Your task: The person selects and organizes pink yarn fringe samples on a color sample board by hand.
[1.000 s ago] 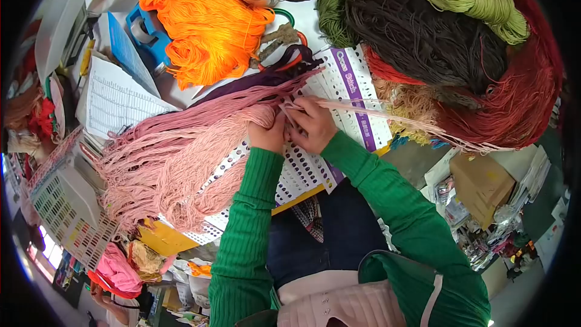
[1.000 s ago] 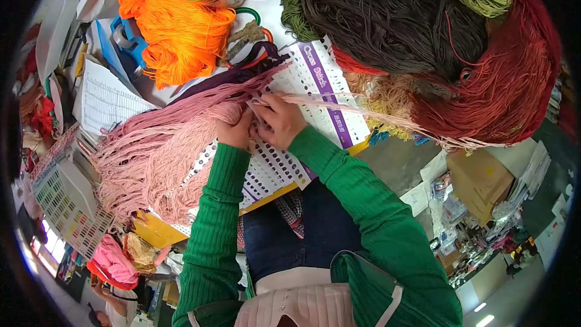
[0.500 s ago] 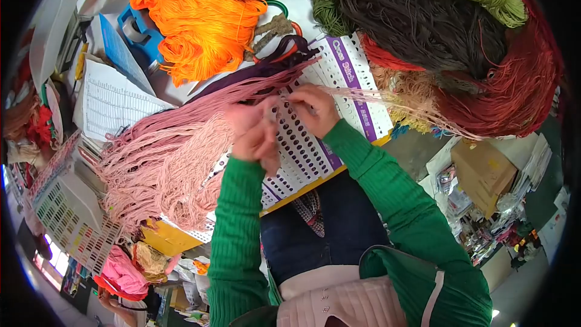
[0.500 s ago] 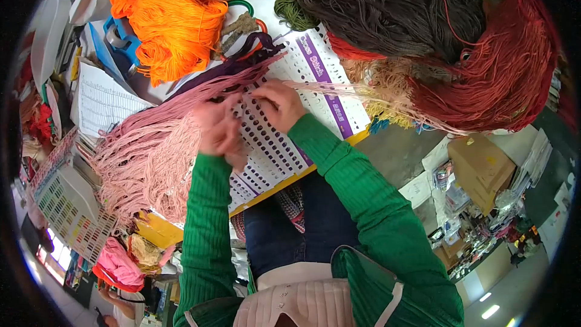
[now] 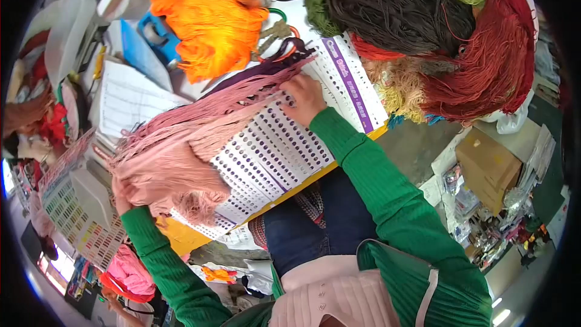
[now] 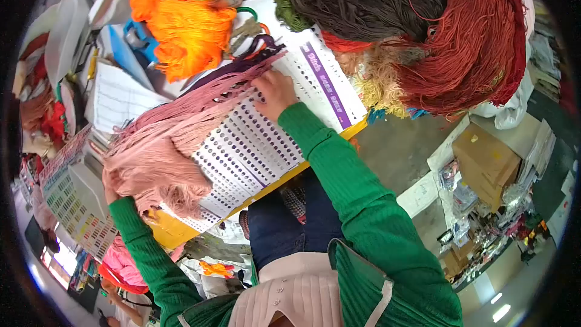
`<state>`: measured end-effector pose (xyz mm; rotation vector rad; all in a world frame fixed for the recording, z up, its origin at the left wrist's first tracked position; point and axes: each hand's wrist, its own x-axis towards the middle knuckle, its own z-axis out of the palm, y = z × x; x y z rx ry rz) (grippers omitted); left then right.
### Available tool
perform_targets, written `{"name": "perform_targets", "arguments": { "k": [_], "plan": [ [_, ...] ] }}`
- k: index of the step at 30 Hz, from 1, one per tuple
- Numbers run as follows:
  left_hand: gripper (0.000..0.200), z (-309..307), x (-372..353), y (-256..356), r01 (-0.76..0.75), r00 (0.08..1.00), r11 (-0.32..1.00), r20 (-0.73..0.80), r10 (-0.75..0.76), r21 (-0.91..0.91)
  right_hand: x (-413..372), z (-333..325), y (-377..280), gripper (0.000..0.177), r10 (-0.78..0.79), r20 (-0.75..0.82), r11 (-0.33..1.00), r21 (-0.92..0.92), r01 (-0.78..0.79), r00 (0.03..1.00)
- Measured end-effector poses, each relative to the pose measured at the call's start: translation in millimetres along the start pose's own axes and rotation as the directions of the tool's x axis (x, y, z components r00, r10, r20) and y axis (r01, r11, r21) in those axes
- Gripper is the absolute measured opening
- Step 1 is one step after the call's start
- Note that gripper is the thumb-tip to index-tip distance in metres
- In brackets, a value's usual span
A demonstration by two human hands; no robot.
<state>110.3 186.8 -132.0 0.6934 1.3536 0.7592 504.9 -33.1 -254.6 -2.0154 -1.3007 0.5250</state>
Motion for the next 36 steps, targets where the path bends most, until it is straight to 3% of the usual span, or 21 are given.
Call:
{"name": "perform_targets", "arguments": {
  "k": [1,2,3,4,5,6,7,8,9,10,11,13,15,16,17,19,20,23,24,31,36],
  "plan": [
    [0.018,-28.1,4.3,14.9,-0.143,0.989,0.987,-0.03,0.145,0.071,-0.5,-0.9,-1.9,0.037,0.017,0.016,1.0,-0.023,-0.017,1.0],
    [0.022,31.7,-32.1,19.7,-0.162,0.949,0.958,-0.229,0.217,0.236,1.0,-2.0,-3.4,0.038,0.019,0.038,0.998,-0.056,-0.016,0.999],
    [0.023,50.5,-58.8,17.5,-0.39,0.893,0.632,0.106,0.438,0.67,2.5,-2.3,-1.2,0.039,0.002,0.049,0.999,-0.049,0.0,0.999],
    [0.025,61.7,-84.0,13.8,-0.562,0.77,0.09,0.48,0.421,0.822,1.0,-3.3,0.3,0.041,-0.006,0.07,0.999,-0.04,0.009,0.998],
    [0.027,82.2,-106.6,5.6,-0.325,0.925,0.732,0.363,0.113,0.599,2.3,-10.1,-2.7,0.039,0.012,0.123,0.998,0.058,-0.019,0.992],
    [0.028,101.7,-128.5,-5.1,0.184,0.877,0.972,0.422,-0.23,0.146,0.1,-13.4,-6.5,0.037,-0.035,0.049,0.992,0.123,0.028,0.998],
    [0.033,105.9,-159.3,-21.3,0.183,0.931,0.952,0.268,-0.248,0.247,-3.6,-15.1,-12.4,0.035,-0.073,-0.022,0.98,0.186,0.076,0.997],
    [0.034,115.6,-173.0,-36.7,0.32,0.876,0.944,0.357,-0.325,0.075,-10.9,-21.7,-28.1,0.026,-0.037,-0.01,0.992,0.119,0.038,0.999],
    [0.035,128.1,-181.7,-49.0,0.46,0.806,0.884,0.458,-0.374,-0.088,-14.6,-35.8,-54.2,0.022,0.086,0.116,0.955,0.274,-0.115,0.99],
    [0.037,147.1,-189.4,-47.3,0.464,0.81,0.868,0.482,-0.335,-0.176,-21.0,-47.2,-80.6,0.017,0.19,0.261,0.874,0.394,-0.284,0.946],
    [0.038,156.0,-191.5,-44.7,0.41,0.832,0.894,0.476,-0.286,-0.18,-32.3,-47.1,-99.6,0.009,0.17,0.264,0.825,0.489,-0.284,0.949],
    [0.041,166.1,-197.2,-46.1,0.342,0.878,0.914,0.42,-0.229,-0.217,-46.6,-64.4,-155.1,0.007,0.208,0.461,0.566,0.663,-0.49,0.863],
    [0.041,169.5,-208.6,-39.6,0.322,0.882,0.897,0.441,-0.167,-0.303,-51.0,-82.4,-208.0,0.008,0.145,0.61,0.393,0.687,-0.611,0.779],
    [0.049,159.4,-207.5,-44.1,0.393,0.815,0.882,0.543,-0.202,-0.261,-53.5,-84.6,-225.5,0.01,0.094,0.717,0.29,0.644,-0.708,0.691],
    [0.049,149.4,-208.3,-44.9,0.387,0.815,0.882,0.547,-0.191,-0.269,-57.6,-83.9,-233.1,0.01,0.09,0.714,0.3,0.645,-0.703,0.694],
    [0.059,140.3,-210.3,-35.7,0.414,0.659,0.847,0.752,-0.025,-0.334,-63.1,-82.5,-245.8,0.01,0.063,0.696,0.181,0.697,-0.694,0.716],
    [0.067,140.7,-219.9,-21.8,0.395,0.738,0.872,0.665,-0.114,-0.289,-64.5,-85.7,-252.4,0.009,0.062,0.66,0.147,0.736,-0.661,0.748],
    [0.065,136.7,-238.4,-4.0,0.434,0.862,0.786,0.458,-0.22,-0.44,-66.3,-93.3,-268.6,0.011,0.052,0.681,0.187,0.712,-0.677,0.73],
    [0.062,117.3,-229.9,-19.6,0.469,0.72,0.798,0.687,-0.097,-0.378,-68.0,-93.7,-274.0,0.011,0.037,0.679,0.23,0.708,-0.668,0.733],
    [0.054,106.5,-254.6,11.0,0.268,0.773,0.881,0.632,0.046,-0.391,-84.5,-94.1,-321.9,0.01,0.064,0.656,0.423,0.665,-0.616,0.752],
    [0.051,87.3,-259.8,15.9,0.341,0.774,0.825,0.632,0.026,-0.451,-93.5,-94.3,-347.1,0.007,0.088,0.612,0.283,0.741,-0.609,0.786]
  ]
}}
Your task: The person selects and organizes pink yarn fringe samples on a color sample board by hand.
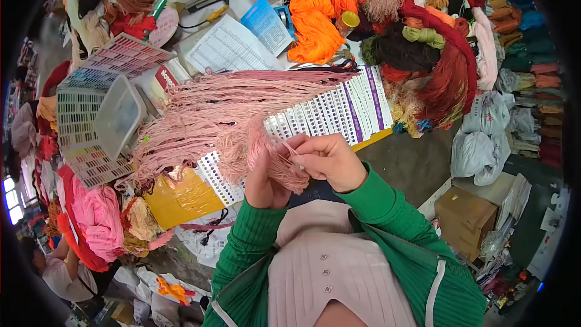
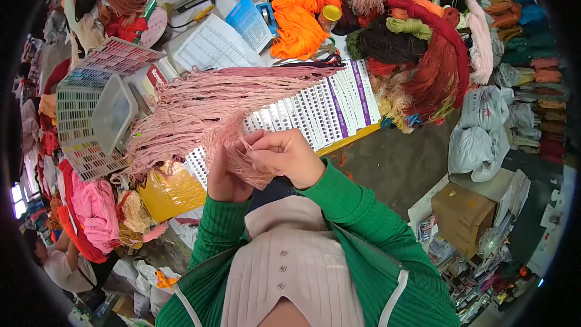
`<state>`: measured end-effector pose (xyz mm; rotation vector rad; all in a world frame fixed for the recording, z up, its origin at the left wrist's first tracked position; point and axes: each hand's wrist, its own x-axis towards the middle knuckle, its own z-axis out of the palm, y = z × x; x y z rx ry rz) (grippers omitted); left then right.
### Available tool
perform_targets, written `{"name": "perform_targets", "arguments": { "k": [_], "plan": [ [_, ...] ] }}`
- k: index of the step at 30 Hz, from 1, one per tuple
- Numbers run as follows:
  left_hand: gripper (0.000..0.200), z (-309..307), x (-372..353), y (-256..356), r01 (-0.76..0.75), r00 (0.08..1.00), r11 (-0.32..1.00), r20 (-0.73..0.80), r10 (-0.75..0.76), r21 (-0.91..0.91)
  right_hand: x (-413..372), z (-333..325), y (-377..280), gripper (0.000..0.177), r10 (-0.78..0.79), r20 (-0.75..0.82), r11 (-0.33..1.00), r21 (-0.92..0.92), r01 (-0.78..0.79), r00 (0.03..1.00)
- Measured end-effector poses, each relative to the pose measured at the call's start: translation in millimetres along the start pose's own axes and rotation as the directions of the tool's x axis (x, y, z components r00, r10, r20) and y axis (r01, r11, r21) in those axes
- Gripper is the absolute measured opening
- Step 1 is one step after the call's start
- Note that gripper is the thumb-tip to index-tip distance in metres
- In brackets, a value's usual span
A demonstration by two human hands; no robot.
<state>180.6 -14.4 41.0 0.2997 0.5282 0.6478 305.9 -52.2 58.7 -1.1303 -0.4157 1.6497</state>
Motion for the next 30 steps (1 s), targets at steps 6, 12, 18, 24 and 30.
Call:
{"name": "perform_targets", "arguments": {
  "k": [6,12,18,24,30],
  "plan": [
    [0.023,-1.0,-13.2,6.9,-0.091,0.992,0.981,-0.072,0.104,0.173,-9.7,7.7,6.5,0.008,-0.089,0.08,0.996,-0.008,0.09,0.993],
    [0.032,-9.2,-23.1,17.3,0.057,0.998,0.998,0.001,-0.057,-0.038,-15.0,17.1,1.9,0.014,0.119,0.085,0.974,0.183,-0.133,0.989],
    [0.042,-24.7,-22.3,14.3,0.025,0.99,0.997,0.142,-0.014,-0.072,-16.6,17.5,9.0,0.014,0.043,0.099,0.99,0.131,-0.056,0.994],
    [0.045,-14.9,-25.2,13.4,-0.054,0.98,0.996,0.196,0.037,0.078,-21.5,25.5,5.0,0.015,0.102,0.019,0.995,0.016,-0.103,0.995],
    [0.05,-4.3,-27.5,15.6,0.05,0.977,0.996,0.204,-0.063,0.068,-21.6,28.7,7.0,0.008,-0.048,-0.001,0.997,-0.058,0.047,0.999]
  ]
}}
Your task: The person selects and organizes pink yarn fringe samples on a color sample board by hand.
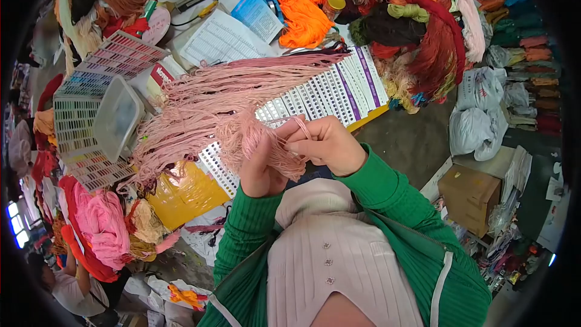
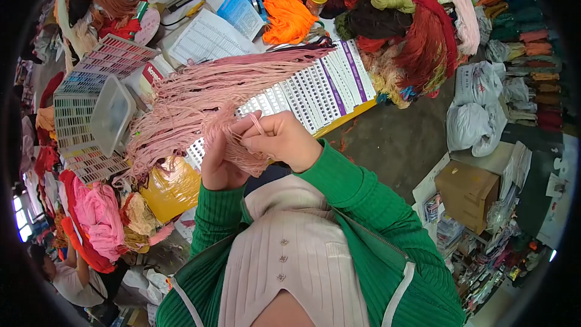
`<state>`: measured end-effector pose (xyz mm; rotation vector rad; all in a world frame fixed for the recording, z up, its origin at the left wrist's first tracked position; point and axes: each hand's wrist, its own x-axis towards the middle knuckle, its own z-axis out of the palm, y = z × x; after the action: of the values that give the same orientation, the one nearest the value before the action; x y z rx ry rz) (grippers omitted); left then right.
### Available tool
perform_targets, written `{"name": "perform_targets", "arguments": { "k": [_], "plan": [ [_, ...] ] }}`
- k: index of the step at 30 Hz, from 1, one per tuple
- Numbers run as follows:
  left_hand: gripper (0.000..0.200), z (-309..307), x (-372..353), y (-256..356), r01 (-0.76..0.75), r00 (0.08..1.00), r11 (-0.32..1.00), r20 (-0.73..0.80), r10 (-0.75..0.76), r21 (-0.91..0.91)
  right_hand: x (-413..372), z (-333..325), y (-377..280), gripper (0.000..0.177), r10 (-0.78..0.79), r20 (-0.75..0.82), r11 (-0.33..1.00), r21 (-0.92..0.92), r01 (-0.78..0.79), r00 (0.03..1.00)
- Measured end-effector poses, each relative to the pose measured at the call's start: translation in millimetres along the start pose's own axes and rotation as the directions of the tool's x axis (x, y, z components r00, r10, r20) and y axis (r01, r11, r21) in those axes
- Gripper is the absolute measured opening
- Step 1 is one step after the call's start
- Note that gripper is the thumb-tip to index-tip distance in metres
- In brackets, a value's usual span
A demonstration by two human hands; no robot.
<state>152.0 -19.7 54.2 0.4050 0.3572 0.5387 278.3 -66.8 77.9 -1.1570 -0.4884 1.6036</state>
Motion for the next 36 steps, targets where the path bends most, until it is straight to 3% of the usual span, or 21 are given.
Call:
{"name": "perform_targets", "arguments": {
  "k": [2,6,8,11,13,15,18,21,23,24,25,26,28,29,30,31,32,33,34,35,36],
  "plan": [
    [0.052,3.4,1.7,1.3,-0.031,0.998,0.998,0.059,0.035,-0.061,0.1,-7.0,4.3,0.008,0.061,-0.02,0.998,0.013,-0.06,0.998],
    [0.052,-8.0,6.8,-7.3,0.048,0.994,0.992,0.104,-0.035,-0.12,1.6,-15.2,11.2,0.008,-0.012,0.002,0.996,0.085,0.011,1.0],
    [0.052,-1.6,9.9,-14.9,-0.039,0.973,0.99,-0.222,0.068,0.133,2.3,-18.6,11.7,0.009,-0.043,-0.016,0.994,0.101,0.044,0.999],
    [0.05,-8.7,14.5,-14.2,0.038,0.996,0.998,-0.088,-0.033,0.055,3.5,-24.3,10.1,0.01,0.065,-0.025,0.991,0.122,-0.061,0.998],
    [0.049,-7.1,18.5,-16.6,0.068,0.994,0.997,-0.082,-0.065,0.038,8.1,-30.0,18.9,0.01,-0.077,-0.006,0.979,-0.19,0.075,0.997],
    [0.049,-2.3,22.3,-17.4,0.094,0.992,0.995,-0.08,-0.092,0.021,6.3,-32.2,13.6,0.01,-0.066,-0.021,0.98,-0.188,0.061,0.998],
    [0.048,3.5,28.6,-17.9,0.092,0.969,0.995,-0.227,-0.098,-0.038,5.5,-38.1,7.0,0.009,0.049,-0.062,0.999,0.017,-0.048,0.997],
    [0.046,-13.2,36.1,-26.8,0.115,0.974,0.993,-0.193,-0.116,-0.013,7.2,-48.1,13.6,0.008,-0.073,-0.091,0.997,-0.013,0.072,0.993],
    [0.044,-21.5,42.2,-36.0,0.043,0.98,0.961,-0.197,0.012,0.274,10.8,-51.6,21.6,0.008,-0.542,-0.163,0.836,-0.208,0.509,0.824],
    [0.036,-37.6,47.4,-39.8,0.023,0.996,0.995,-0.083,-0.015,0.094,18.8,-60.0,31.5,0.01,-0.621,-0.206,0.784,-0.19,0.591,0.757],
    [0.033,-42.2,55.0,-35.6,0.026,0.971,0.999,-0.239,-0.034,-0.036,13.3,-70.1,17.3,0.008,-0.384,-0.214,0.877,0.219,0.427,0.898],
    [0.03,-48.0,60.4,-29.2,0.008,0.92,0.986,-0.386,-0.072,-0.164,2.9,-86.3,0.7,0.006,-0.143,-0.113,0.789,0.587,0.182,0.983],
    [0.028,-142.0,43.5,-15.3,-0.187,0.981,0.805,-0.058,0.188,-0.563,-6.6,-131.1,-4.8,0.007,-0.247,-0.148,0.617,0.738,0.274,0.958],
    [0.026,-205.3,20.1,-5.9,-0.333,0.849,0.939,-0.46,0.261,-0.082,-12.7,-160.4,-10.9,0.007,-0.174,-0.246,0.582,0.756,0.301,0.954],
    [0.027,-342.3,-26.1,25.5,-0.19,0.932,0.98,-0.323,0.162,-0.057,-18.2,-198.7,-16.2,0.009,-0.189,-0.287,0.663,0.668,0.338,0.939],
    [0.031,-310.6,-37.6,30.7,-0.185,0.67,0.977,-0.713,0.205,0.107,-24.0,-236.6,-22.2,0.01,-0.203,-0.385,0.749,0.532,0.396,0.9],
    [0.037,-273.6,-38.2,39.3,-0.099,0.256,0.963,-0.928,0.27,0.252,-38.1,-292.2,-28.5,0.01,-0.061,-0.509,0.708,0.584,0.397,0.858],
    [0.037,-268.4,-34.2,38.4,-0.09,0.252,0.964,-0.93,0.266,0.251,-55.0,-334.1,-42.5,0.007,-0.103,-0.761,0.793,0.325,0.515,0.64],
    [0.037,-264.8,-30.3,36.8,-0.061,0.311,0.966,-0.915,0.258,0.251,-94.0,-432.3,-37.1,0.004,-0.424,-0.633,0.701,0.224,0.678,0.647],
    [0.037,-262.5,-24.0,34.3,-0.036,0.371,0.967,-0.896,0.246,0.251,-114.8,-458.2,-49.2,0.004,-0.418,-0.637,0.704,0.223,0.674,0.648],
    [0.036,-261.8,-15.2,30.1,-0.016,0.43,0.968,-0.872,0.232,0.249,-131.2,-475.1,-72.4,0.003,-0.48,-0.714,0.683,0.061,0.728,0.51]
  ]
}}
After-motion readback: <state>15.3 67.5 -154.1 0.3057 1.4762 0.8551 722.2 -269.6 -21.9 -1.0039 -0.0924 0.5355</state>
